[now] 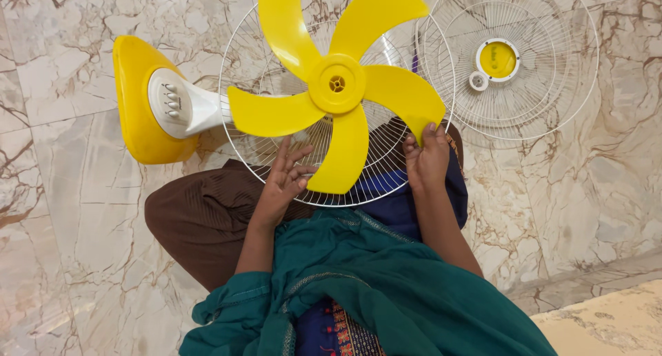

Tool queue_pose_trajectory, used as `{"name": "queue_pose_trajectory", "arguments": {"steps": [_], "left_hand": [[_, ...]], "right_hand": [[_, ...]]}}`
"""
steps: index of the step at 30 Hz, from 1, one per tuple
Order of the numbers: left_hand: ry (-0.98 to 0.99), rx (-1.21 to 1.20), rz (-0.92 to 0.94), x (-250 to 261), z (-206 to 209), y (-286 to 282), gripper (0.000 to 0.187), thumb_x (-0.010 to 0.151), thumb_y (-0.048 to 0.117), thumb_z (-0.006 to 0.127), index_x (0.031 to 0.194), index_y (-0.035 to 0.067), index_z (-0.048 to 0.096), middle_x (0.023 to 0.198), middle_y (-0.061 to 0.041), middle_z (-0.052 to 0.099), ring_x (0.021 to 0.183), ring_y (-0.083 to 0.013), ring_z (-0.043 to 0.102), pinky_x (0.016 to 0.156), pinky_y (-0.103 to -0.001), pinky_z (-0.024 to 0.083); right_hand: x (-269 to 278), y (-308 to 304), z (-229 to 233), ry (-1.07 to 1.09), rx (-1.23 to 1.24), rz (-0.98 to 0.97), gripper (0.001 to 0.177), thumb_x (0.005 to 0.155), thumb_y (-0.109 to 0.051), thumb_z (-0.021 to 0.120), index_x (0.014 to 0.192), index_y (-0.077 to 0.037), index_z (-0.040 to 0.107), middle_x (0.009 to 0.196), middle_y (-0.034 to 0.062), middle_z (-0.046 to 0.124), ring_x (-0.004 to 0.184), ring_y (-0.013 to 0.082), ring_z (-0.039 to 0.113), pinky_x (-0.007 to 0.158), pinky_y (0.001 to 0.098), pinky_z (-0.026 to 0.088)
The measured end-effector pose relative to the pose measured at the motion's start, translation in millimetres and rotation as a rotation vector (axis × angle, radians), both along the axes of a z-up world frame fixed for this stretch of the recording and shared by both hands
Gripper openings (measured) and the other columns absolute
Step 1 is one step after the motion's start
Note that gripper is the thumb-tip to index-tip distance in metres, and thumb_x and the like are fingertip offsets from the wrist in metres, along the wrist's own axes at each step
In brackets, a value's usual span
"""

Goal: The person sits on the floor and assembles a yellow pedestal fan. They attach the yellow fan blades to the motor hub, secure them with a nut, and then attach the front wire cage to complete the assembly.

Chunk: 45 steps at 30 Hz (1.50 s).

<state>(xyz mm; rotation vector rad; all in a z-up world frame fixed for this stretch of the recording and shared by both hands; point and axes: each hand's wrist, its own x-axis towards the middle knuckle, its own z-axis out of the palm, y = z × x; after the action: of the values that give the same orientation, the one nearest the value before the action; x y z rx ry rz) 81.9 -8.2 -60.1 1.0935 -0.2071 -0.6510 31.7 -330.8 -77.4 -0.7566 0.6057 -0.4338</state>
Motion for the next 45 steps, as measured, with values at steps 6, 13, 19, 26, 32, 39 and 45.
{"name": "queue_pose_trajectory", "arguments": {"steps": [6,13,19,26,32,39,45], "left_hand": [[-0.032,0.056,-0.040,-0.6,-2.0,-3.8,0.097,0.092,0.004,0.070,0.168,0.016,0.011,0.161,-0.018,0.042,0.131,-0.0261,0.053,0.110,-0.040,0.048],[-0.142,0.245,-0.036,-2.3,-2.0,-6.9,0.083,0.095,0.009,0.070,0.164,0.012,0.025,0.158,-0.016,0.046,0.138,-0.0270,0.051,0.114,-0.040,0.045],[-0.414,0.706,0.081,15.4,53.0,-9.5,0.046,0.095,0.018,0.070,0.138,0.007,0.060,0.134,-0.011,0.067,0.127,-0.0232,0.064,0.103,-0.038,0.053],[-1.059,0.991,0.168,96.1,53.8,-41.8,0.063,0.086,0.023,0.075,0.140,0.000,0.053,0.140,-0.022,0.057,0.136,-0.0417,0.048,0.112,-0.054,0.035],[-1.089,0.983,0.167,107.5,23.0,-62.4,0.069,0.083,0.033,0.080,0.138,0.003,0.052,0.138,-0.017,0.056,0.136,-0.0373,0.047,0.116,-0.063,0.025],[-1.067,0.989,0.147,98.2,29.2,-60.1,0.066,0.087,0.031,0.079,0.140,0.002,0.054,0.139,-0.015,0.056,0.137,-0.0343,0.048,0.122,-0.062,0.021],[-1.059,1.002,0.126,101.6,35.7,-62.0,0.069,0.085,0.033,0.080,0.140,0.000,0.054,0.138,-0.015,0.055,0.137,-0.0347,0.049,0.122,-0.061,0.021]], "right_hand": [[-6.9,2.7,0.0,0.005,-0.017,0.007,0.022,0.111,-0.022,0.050,0.127,-0.006,0.052,0.113,0.0083,0.063,0.082,0.0162,0.062,0.074,0.0281,0.053],[-13.9,7.0,10.2,0.144,-0.295,0.062,0.036,0.105,-0.007,0.050,0.138,-0.009,0.038,0.128,0.0111,0.058,0.099,0.0196,0.067,0.084,0.0320,0.055],[-16.5,12.5,85.8,0.305,-1.586,-0.017,0.063,0.101,-0.014,0.068,0.151,-0.003,0.031,0.151,0.0247,0.040,0.137,0.0402,0.042,0.115,0.0519,0.035],[65.4,27.3,130.7,0.165,-1.896,0.477,0.069,0.090,-0.030,0.081,0.146,-0.004,0.050,0.147,0.0214,0.049,0.141,0.0425,0.041,0.117,0.0554,0.027],[93.7,37.9,118.7,0.224,-1.904,0.574,0.083,0.076,-0.036,0.084,0.150,-0.012,0.053,0.129,0.0142,0.059,0.124,0.0333,0.053,0.106,0.0521,0.033],[87.2,37.7,101.2,0.237,-1.794,0.547,0.068,0.087,-0.032,0.081,0.147,-0.011,0.059,0.123,0.0127,0.059,0.119,0.0320,0.055,0.103,0.0474,0.034],[94.6,38.9,105.0,0.273,-1.764,0.532,0.054,0.092,-0.026,0.077,0.142,-0.010,0.063,0.116,0.0097,0.061,0.112,0.0281,0.056,0.100,0.0454,0.033]]}}
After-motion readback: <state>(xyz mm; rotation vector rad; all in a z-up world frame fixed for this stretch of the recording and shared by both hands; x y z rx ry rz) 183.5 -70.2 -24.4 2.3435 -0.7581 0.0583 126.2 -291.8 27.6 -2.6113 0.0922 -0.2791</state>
